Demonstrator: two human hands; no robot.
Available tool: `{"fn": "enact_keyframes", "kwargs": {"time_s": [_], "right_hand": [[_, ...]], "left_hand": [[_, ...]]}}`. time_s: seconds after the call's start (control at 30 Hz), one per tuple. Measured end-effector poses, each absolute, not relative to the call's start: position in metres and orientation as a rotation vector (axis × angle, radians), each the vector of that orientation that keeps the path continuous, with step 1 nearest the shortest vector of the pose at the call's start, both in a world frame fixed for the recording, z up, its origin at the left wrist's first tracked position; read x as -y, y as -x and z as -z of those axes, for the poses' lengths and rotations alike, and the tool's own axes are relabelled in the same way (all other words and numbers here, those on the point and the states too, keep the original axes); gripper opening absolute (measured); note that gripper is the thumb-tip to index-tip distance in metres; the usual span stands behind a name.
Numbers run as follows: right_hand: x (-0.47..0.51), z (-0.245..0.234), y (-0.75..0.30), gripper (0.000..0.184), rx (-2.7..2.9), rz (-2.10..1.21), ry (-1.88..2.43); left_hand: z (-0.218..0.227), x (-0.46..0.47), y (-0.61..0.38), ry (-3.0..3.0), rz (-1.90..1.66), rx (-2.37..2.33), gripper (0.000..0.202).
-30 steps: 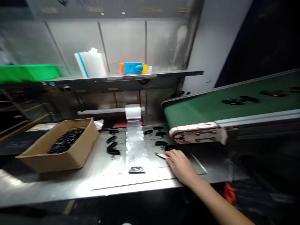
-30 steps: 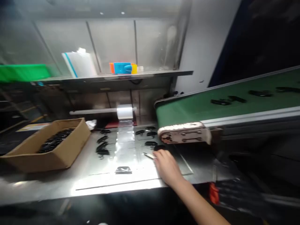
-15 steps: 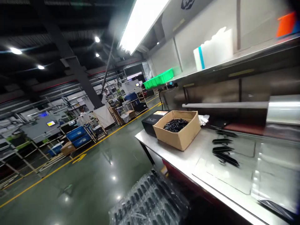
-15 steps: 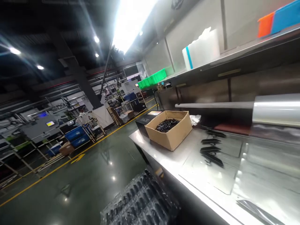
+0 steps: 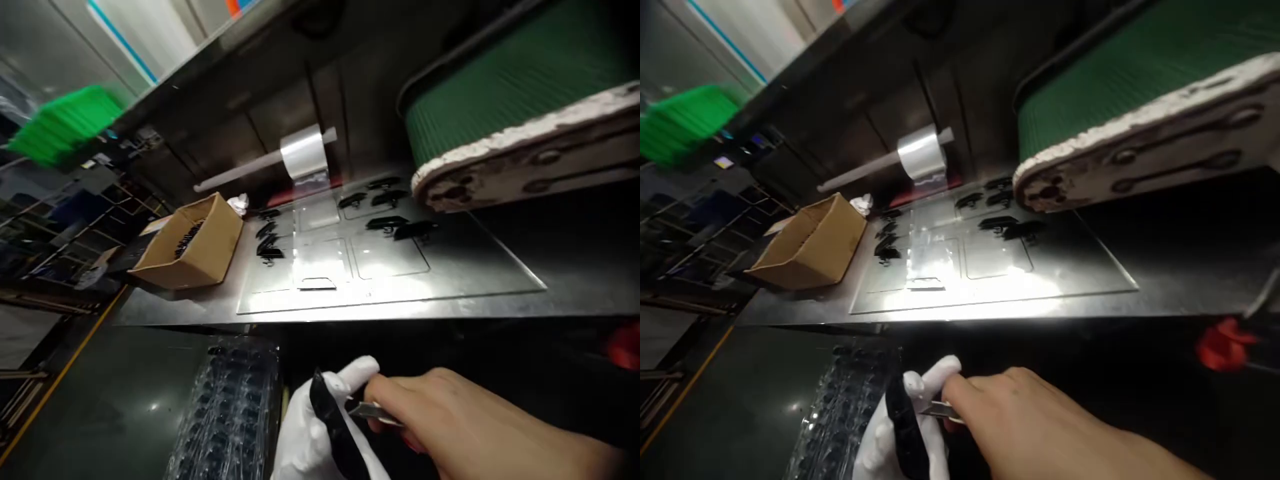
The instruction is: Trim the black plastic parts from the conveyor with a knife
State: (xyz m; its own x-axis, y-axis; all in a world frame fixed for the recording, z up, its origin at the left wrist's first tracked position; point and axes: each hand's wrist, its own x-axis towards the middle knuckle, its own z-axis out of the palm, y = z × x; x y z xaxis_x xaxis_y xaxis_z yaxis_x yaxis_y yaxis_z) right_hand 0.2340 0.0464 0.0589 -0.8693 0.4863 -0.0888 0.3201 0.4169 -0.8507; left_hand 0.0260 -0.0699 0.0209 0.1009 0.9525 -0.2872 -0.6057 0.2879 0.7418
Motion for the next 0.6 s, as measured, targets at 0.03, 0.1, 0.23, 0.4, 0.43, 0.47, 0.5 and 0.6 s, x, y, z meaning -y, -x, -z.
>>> {"fn": "enact_keyframes", "kwargs": {"time_s": [0.03,0.1,0.23,0.4,0.43,0.47,0.5,0.6], "right_hand": [[-0.048,-0.064,-0.231,0.033,2.500,-1.493,0.731],[-0.050,-0.071,-0.226,0.037,2.521,-1.525,0.782],[-0.051,-0.076,-0.225,0.047,2.602,-1.539,0.827],[-0.052,-0.074,-0.225,0.050,2.654,-1.573,0.857],[-0.053,-0.073,-0.225,0.052,2.658,-1.568,0.860],[-0.053,-0.072,-0.224,0.053,2.663,-1.565,0.855],[-0.053,-0.071,-0.223,0.055,2.666,-1.565,0.844],[-0.053,-0.069,-0.221,0.058,2.676,-1.602,0.791]], "left_hand": [[-0.017,0.073,-0.025,-0.504,-1.239,-0.844,0.064],[-0.009,0.079,-0.026,-0.495,-1.272,-0.843,0.059],[0.001,0.081,-0.034,-0.481,-1.327,-0.823,0.047],[-0.005,0.070,-0.043,-0.514,-1.314,-0.736,0.052],[-0.007,0.067,-0.043,-0.527,-1.308,-0.703,0.052],[-0.009,0.066,-0.043,-0.529,-1.299,-0.680,0.052],[-0.011,0.065,-0.044,-0.518,-1.286,-0.678,0.051],[-0.013,0.064,-0.045,-0.462,-1.279,-0.735,0.048]]}}
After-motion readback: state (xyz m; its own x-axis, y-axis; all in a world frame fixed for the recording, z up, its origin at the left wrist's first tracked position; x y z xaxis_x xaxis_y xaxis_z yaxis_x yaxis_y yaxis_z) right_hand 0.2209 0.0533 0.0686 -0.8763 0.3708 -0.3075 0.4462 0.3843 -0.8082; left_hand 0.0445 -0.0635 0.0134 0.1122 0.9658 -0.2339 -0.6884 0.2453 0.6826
